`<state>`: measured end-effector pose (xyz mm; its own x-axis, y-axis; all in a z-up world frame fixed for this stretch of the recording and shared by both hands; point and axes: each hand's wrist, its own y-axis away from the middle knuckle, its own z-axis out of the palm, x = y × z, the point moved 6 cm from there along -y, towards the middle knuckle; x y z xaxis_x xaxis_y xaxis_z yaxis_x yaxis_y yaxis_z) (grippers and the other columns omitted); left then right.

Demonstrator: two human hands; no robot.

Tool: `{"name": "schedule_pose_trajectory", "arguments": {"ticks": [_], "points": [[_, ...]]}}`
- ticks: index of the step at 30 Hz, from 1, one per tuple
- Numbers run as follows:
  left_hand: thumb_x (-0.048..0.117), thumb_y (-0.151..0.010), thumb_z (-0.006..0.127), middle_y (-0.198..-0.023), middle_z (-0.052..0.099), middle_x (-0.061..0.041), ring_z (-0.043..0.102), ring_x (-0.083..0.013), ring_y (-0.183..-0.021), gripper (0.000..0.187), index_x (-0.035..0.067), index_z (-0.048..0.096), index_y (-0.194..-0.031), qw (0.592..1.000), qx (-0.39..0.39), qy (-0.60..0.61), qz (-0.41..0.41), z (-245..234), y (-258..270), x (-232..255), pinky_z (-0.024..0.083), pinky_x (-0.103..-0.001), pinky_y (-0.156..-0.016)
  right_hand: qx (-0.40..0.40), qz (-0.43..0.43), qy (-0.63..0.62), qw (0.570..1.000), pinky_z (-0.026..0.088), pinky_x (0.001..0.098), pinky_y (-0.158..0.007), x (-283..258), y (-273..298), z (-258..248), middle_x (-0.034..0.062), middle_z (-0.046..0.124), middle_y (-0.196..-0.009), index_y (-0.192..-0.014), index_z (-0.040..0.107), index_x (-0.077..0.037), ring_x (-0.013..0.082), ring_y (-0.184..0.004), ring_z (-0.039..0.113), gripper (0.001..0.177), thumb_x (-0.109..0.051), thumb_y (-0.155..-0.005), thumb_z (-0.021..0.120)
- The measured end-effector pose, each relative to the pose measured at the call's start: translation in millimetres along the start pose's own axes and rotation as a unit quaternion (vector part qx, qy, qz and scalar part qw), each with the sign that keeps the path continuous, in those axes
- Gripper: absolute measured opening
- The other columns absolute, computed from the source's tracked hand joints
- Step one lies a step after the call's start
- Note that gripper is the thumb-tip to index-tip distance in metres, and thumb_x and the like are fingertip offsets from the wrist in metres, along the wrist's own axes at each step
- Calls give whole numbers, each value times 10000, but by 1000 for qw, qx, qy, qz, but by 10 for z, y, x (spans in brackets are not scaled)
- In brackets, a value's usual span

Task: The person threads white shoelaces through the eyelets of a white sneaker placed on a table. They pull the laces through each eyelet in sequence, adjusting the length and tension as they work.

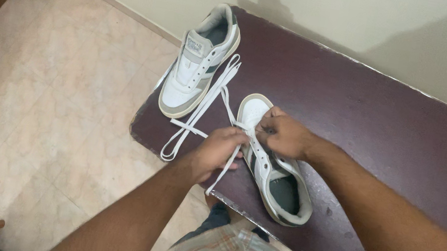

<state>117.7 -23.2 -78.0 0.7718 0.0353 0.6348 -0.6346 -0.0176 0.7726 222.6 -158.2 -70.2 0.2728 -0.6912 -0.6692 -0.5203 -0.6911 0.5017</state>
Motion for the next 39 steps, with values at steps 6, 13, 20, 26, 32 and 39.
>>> {"name": "schedule_pose_trajectory", "arguments": {"ticks": [6, 13, 20, 26, 32, 39], "points": [[280, -947, 611, -1057, 641, 10, 582, -130, -998, 276, 113, 669, -1158, 994, 3, 111, 22, -15, 103, -77, 492, -348, -895, 56, 2, -32, 998, 524, 426, -1038, -76, 94, -49, 130, 566, -1272, -1168, 710, -66, 273, -1160, 626, 365, -326, -929, 615], [301, -983, 565, -1069, 676, -5, 616, -109, -1044, 261, 100, 668, -1115, 994, -4, 73, 75, -73, 128, -129, 484, -323, -907, 247, -33, -23, 968, 479, 502, -1017, -278, 732, -63, 221, 412, -1424, -1364, 452, -44, 391, -1251, 525, 697, -348, -828, 777], [322, -955, 563, -1160, 709, -27, 662, -144, -1118, 286, 106, 656, -1117, 991, 16, 127, 45, -222, 213, -245, 521, -360, -915, 228, 62, -46, 971, 514, 476, -989, -275, 1058, 214, 183, 533, -1317, -1380, 451, -71, 332, -1182, 594, 704, -357, -810, 750], [529, -999, 570, -1065, 762, -103, 715, -214, -985, 535, 53, 737, -1176, 961, 165, -210, 70, -319, 199, 133, 546, -385, -918, 237, 40, -47, 969, 515, 453, -972, -325, 1077, 179, 184, 552, -1297, -1368, 454, -61, 320, -1151, 622, 687, -351, -821, 752], [392, -966, 677, -1059, 683, -52, 619, -169, -942, 429, 48, 678, -1223, 992, 130, 0, 4, -128, -107, 196, 529, -387, -836, 264, 20, -54, 963, 518, 455, -984, -365, 1118, 194, 193, 555, -1290, -1358, 452, -43, 329, -1177, 600, 692, -352, -826, 768], [226, -987, 704, -1011, 627, 8, 466, -147, -872, 246, 104, 692, -1201, 962, 4, 270, 33, -24, -364, 211, 505, -375, -889, 249, 61, -66, 964, 527, 459, -983, -354, 1159, 245, 181, 536, -1308, -1380, 431, -58, 308, -1188, 592, 701, -382, -849, 754]]}}
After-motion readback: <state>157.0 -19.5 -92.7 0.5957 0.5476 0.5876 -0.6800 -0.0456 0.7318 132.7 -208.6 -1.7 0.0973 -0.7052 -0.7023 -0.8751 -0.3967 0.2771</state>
